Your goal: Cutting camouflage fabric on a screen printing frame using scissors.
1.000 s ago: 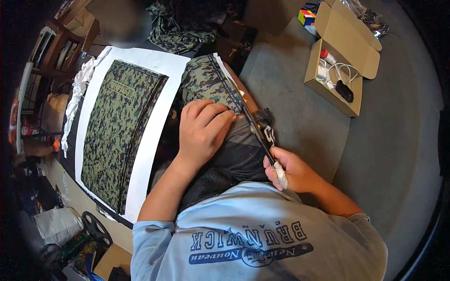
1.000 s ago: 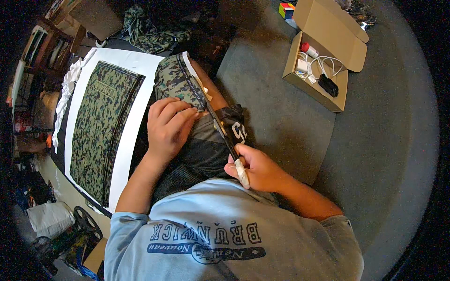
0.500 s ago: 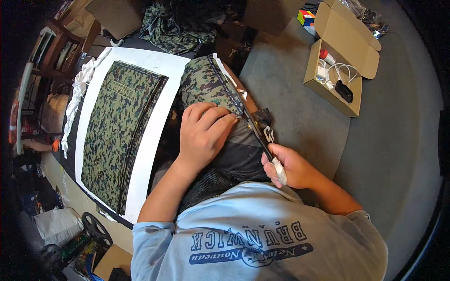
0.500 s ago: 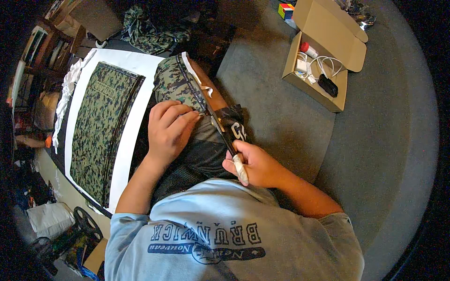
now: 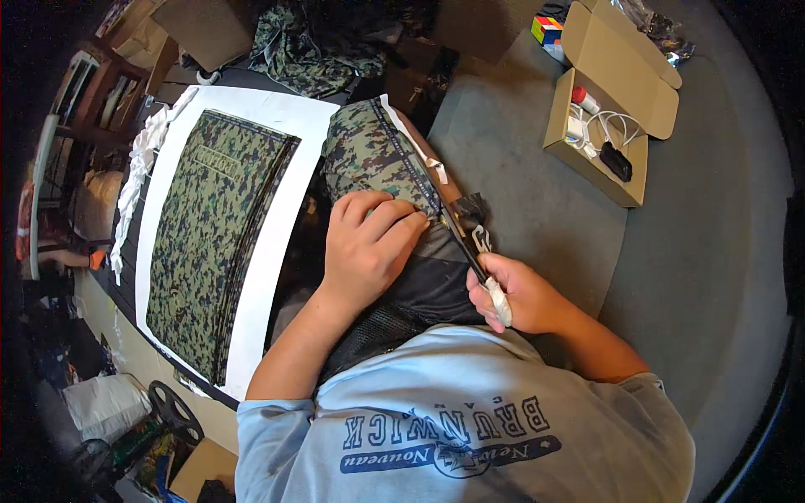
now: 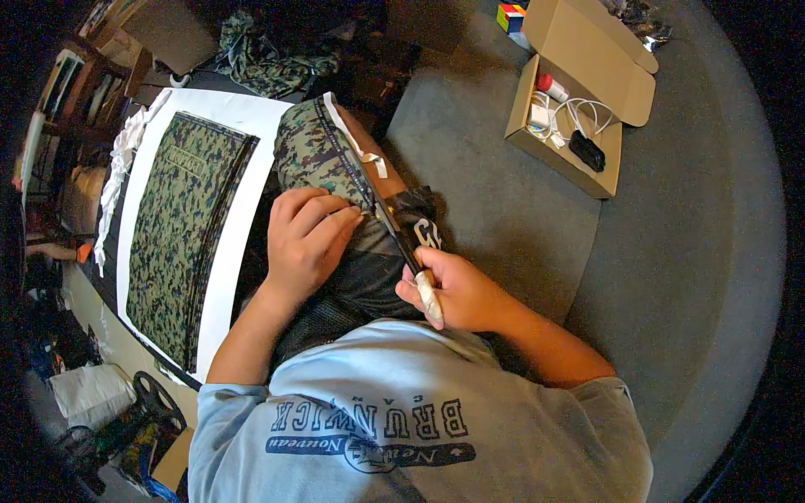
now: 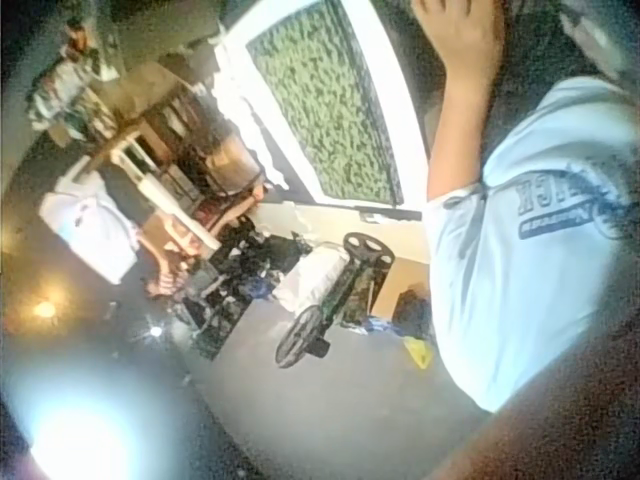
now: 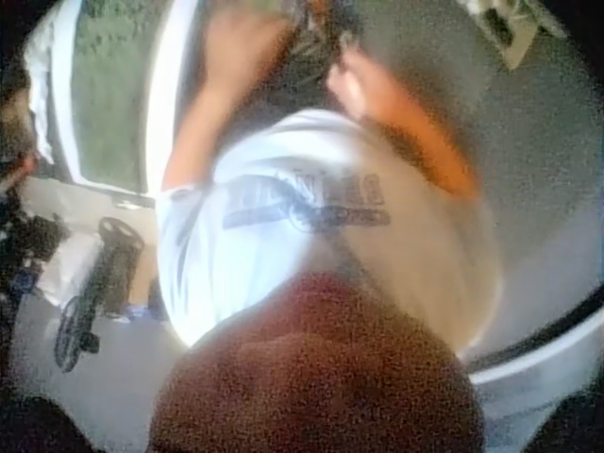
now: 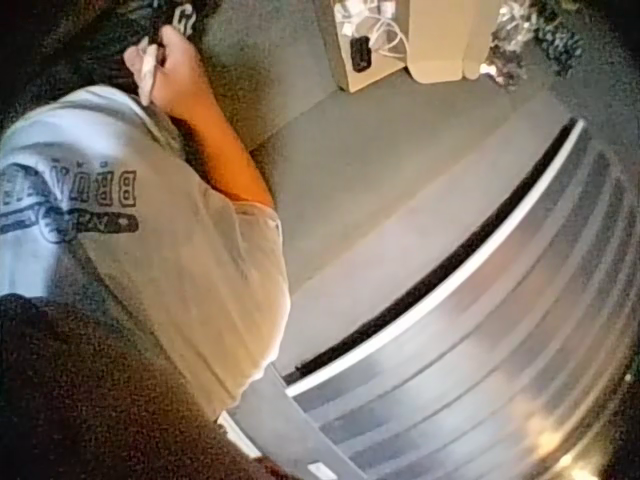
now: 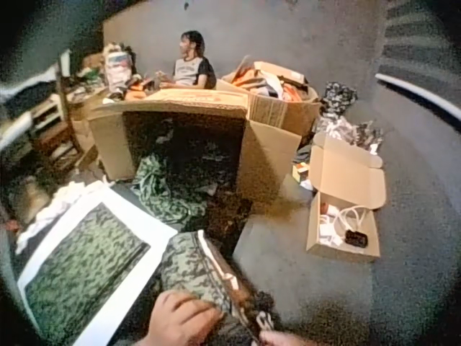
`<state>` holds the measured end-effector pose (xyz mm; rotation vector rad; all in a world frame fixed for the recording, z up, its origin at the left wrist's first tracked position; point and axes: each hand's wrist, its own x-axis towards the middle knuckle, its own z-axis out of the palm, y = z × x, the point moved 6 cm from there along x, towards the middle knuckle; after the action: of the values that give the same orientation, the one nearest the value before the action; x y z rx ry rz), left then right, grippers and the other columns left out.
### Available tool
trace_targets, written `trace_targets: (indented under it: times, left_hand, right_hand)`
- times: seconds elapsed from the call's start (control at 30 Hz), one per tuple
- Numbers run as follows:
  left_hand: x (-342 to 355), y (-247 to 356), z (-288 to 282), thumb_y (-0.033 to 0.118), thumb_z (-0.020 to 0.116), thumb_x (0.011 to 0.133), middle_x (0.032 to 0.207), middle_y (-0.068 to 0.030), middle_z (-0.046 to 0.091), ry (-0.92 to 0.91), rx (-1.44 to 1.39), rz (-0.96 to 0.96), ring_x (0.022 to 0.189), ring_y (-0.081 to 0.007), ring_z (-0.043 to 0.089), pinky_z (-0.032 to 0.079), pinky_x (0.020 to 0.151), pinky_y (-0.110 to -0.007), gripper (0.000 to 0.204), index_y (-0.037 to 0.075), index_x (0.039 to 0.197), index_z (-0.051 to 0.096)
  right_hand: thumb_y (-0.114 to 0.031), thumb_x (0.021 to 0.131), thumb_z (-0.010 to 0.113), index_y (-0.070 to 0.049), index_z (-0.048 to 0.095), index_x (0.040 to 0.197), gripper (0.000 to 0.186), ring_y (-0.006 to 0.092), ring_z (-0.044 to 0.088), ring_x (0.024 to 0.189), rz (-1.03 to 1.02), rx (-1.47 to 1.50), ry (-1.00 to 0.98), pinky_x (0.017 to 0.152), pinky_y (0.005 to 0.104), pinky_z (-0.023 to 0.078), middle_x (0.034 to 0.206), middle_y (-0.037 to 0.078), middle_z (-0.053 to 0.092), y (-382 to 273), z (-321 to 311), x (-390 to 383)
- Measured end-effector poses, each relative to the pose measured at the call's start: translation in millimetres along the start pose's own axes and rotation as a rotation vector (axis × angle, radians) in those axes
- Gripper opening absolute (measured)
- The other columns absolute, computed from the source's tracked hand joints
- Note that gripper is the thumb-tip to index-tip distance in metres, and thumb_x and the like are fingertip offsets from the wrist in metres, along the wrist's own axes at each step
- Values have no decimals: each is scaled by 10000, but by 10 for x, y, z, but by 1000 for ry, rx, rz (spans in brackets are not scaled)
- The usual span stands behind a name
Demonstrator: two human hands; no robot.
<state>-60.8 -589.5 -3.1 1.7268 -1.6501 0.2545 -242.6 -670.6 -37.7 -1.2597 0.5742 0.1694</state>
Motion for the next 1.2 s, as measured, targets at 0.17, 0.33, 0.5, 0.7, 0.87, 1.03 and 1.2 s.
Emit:
trace_targets:
  times: [0.17, 0.33, 0.5, 0.7, 0.87, 1.03, 1.2]
  left_hand:
    - [16, 30, -11, 132, 722, 830, 1062, 13, 653, -16, 2, 7, 977, -211, 578, 435, 925, -389, 180, 112, 1005, 685]
    - [16, 92, -5, 130, 720, 829, 1057, 16, 653, -27, -15, 23, 957, -207, 578, 438, 917, -382, 164, 112, 989, 688]
    - [19, 94, 0, 126, 716, 820, 1052, 18, 652, -18, -24, 26, 945, -202, 577, 440, 914, -380, 163, 114, 981, 692]
    - [-2, 150, 13, 124, 714, 810, 1047, 20, 652, -62, -20, 64, 947, -200, 576, 442, 909, -379, 177, 116, 985, 694]
    - [-10, 147, 28, 126, 710, 807, 1044, 21, 651, -77, -16, 70, 944, -200, 576, 444, 906, -380, 181, 117, 987, 697]
    - [2, 179, 14, 129, 710, 809, 1047, 21, 652, -76, -28, 82, 943, -199, 575, 442, 905, -374, 180, 118, 988, 697]
    - [11, 213, -7, 118, 739, 829, 1022, 10, 682, -105, -34, 66, 949, -211, 595, 451, 903, -372, 140, 102, 964, 703]
  right_hand:
    - [-163, 998, 633, -74, 519, 957, 150, 91, 455, 463, 59, 120, -13, 454, 258, 364, 627, -18, 511, -40, 17, -6]
    - [-77, 1018, 519, -57, 495, 1013, 32, 105, 464, 509, 81, 172, -61, 502, 248, 417, 670, 7, 508, -64, 1, 45]
    - [-189, 1005, 640, -78, 502, 957, 184, 93, 460, 458, 48, 43, -33, 450, 250, 362, 635, -9, 512, -37, -4, 30]
    - [-30, 999, 502, -67, 492, 964, 52, 102, 471, 521, 43, 140, -72, 489, 247, 418, 686, -18, 489, -152, -6, 52]
    - [-53, 1008, 518, -74, 488, 958, 62, 102, 468, 525, 51, 58, -80, 484, 248, 415, 683, -16, 487, -79, -22, 81]
    - [-213, 1021, 618, -82, 493, 946, 196, 98, 461, 448, 58, 168, -64, 436, 255, 371, 623, -5, 502, -66, -33, 88]
    - [-236, 1026, 613, -83, 491, 942, 213, 100, 463, 447, 5, 188, -55, 432, 254, 372, 621, -1, 507, -169, -35, 161]
